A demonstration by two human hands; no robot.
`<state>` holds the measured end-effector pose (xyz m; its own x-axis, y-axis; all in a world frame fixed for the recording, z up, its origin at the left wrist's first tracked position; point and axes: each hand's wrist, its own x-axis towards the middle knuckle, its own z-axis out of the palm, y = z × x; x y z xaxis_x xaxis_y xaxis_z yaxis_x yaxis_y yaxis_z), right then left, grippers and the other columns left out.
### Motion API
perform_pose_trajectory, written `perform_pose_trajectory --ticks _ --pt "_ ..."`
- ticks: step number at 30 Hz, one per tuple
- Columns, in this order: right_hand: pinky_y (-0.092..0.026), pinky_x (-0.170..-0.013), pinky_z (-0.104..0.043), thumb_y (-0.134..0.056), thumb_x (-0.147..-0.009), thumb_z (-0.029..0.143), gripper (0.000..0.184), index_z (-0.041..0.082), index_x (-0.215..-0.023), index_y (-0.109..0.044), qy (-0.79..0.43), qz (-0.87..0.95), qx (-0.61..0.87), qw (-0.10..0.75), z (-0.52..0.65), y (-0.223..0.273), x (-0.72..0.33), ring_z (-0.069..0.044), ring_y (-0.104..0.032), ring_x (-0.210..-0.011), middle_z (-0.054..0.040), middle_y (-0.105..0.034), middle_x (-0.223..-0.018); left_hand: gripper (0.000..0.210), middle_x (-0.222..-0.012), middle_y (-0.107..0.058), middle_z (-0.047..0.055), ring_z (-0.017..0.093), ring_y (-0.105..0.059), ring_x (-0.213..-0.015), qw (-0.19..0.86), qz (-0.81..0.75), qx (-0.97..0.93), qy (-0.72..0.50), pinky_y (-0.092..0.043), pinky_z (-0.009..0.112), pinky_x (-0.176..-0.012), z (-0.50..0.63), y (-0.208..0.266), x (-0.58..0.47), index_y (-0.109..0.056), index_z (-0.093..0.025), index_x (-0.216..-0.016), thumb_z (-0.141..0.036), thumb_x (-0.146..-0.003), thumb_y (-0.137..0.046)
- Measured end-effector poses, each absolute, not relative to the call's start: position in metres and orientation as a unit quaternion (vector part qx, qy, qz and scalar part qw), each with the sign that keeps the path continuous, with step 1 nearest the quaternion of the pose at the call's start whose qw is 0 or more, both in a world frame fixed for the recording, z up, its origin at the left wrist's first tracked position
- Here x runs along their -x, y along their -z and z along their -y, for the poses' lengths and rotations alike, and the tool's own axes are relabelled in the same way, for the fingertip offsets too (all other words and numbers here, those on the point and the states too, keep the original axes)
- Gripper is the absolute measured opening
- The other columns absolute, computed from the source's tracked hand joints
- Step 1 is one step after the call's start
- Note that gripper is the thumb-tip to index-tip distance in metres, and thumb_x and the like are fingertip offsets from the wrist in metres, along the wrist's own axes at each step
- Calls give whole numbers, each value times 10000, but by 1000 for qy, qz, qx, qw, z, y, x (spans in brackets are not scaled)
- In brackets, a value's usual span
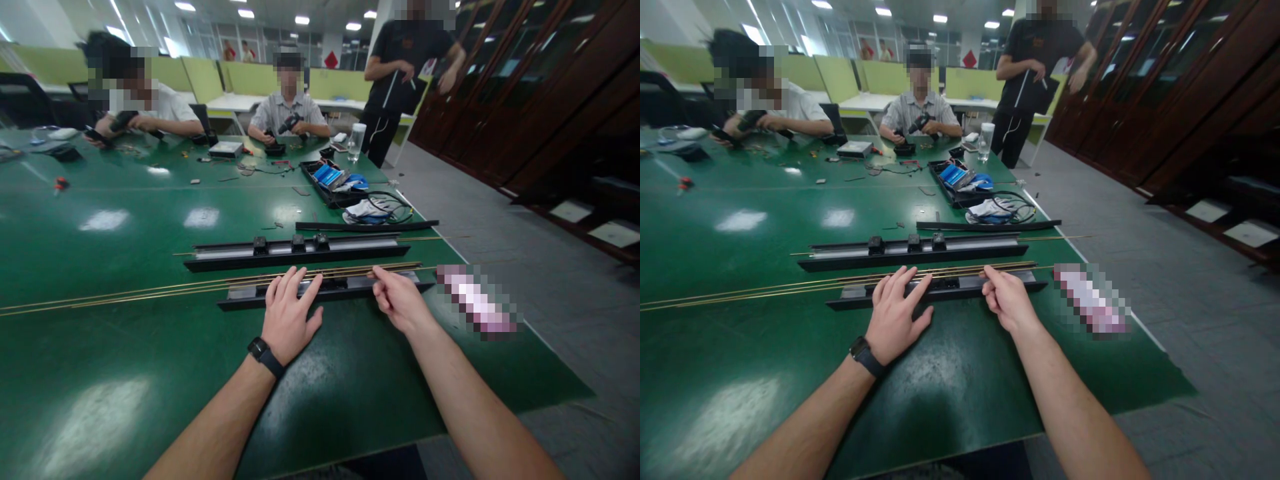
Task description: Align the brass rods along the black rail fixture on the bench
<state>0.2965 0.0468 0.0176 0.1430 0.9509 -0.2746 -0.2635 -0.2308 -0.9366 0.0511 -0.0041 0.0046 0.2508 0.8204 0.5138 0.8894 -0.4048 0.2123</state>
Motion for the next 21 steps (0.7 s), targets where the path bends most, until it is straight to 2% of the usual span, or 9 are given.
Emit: perform_pose_trajectory --ticks 16,21 --pt "-185 -272 -156 -777 -799 370 265 136 -821 -653 -567 290 539 551 -48 -20 -304 -47 -359 -285 35 -547 -479 553 -1505 -506 109 302 -392 -1456 68 545 786 285 -237 508 -1213 4 -3 -50 -536 -303 -1435 -354 -893 -636" --pt "-173 -274 -152 -782 -794 401 301 130 -829 -656 -565 293 549 543 -47 -20 -301 -48 -366 -282 32 -553 -477 542 -1510 -501 110 304 -396 -1452 63 547 786 282 -240 515 -1206 4 -5 -50 -539 -302 -1433 -358 -900 -626"
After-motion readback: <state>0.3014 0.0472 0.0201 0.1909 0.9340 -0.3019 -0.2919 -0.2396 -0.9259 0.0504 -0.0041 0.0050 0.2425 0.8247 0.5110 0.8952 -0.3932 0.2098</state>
